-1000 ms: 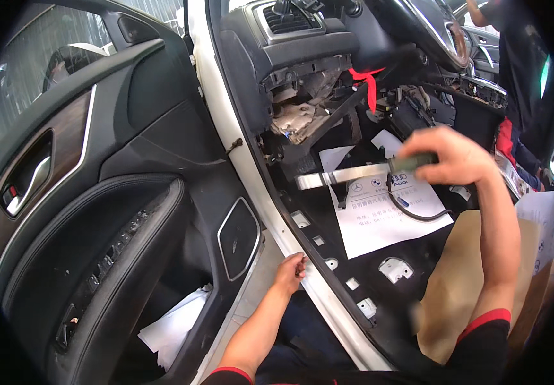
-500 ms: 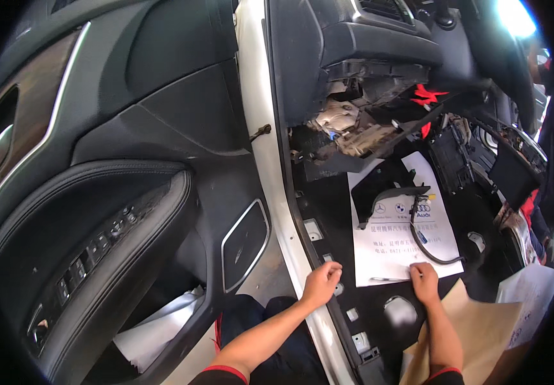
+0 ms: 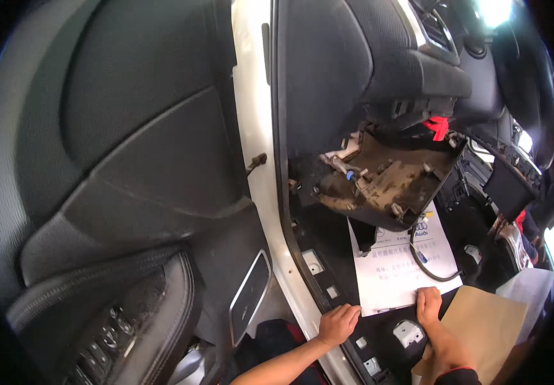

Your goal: Disassembling and reassembling car interior components like dashboard panels and trim pieces using hand tools.

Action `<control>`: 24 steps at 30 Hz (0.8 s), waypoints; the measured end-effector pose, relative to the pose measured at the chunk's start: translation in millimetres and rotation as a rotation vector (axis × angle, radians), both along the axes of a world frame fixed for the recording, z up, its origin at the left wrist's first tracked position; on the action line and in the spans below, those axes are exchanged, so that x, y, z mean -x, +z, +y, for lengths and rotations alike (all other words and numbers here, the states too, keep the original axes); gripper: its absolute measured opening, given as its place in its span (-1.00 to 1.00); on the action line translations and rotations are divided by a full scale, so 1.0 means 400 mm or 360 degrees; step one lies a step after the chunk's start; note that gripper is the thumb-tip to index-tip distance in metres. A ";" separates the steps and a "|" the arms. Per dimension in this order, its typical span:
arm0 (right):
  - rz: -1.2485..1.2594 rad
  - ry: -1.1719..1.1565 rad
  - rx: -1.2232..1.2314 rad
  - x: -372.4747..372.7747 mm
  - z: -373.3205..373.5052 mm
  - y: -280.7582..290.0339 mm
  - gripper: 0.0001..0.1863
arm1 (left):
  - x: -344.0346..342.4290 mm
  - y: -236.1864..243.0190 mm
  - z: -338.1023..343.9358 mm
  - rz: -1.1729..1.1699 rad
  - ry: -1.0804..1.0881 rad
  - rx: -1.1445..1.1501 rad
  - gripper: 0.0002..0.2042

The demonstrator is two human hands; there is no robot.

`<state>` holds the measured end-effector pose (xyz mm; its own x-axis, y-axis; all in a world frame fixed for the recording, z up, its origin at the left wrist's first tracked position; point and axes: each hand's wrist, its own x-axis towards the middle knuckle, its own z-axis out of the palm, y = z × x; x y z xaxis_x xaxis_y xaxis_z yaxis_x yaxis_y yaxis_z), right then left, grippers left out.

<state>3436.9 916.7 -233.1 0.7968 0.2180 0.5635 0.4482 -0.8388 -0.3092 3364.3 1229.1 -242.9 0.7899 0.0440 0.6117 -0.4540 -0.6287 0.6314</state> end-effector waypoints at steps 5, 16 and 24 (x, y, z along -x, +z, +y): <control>0.0005 0.0021 -0.0056 0.005 0.005 0.015 -0.85 | -0.025 0.048 0.041 0.0307 0.0040 0.0524 -0.83; -0.0224 -0.0014 -0.0232 0.031 -0.012 0.010 -0.91 | -0.278 0.410 0.154 -0.0799 0.0452 0.0460 -0.29; -0.0168 0.0005 -0.0302 0.012 -0.030 0.012 -0.93 | -0.324 0.511 0.153 -0.0800 0.0623 0.0160 -0.56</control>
<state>3431.9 904.8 -228.3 0.7305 0.1023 0.6752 0.4889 -0.7686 -0.4126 3493.8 1290.2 -38.4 0.3220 0.3470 0.8809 -0.4589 -0.7566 0.4658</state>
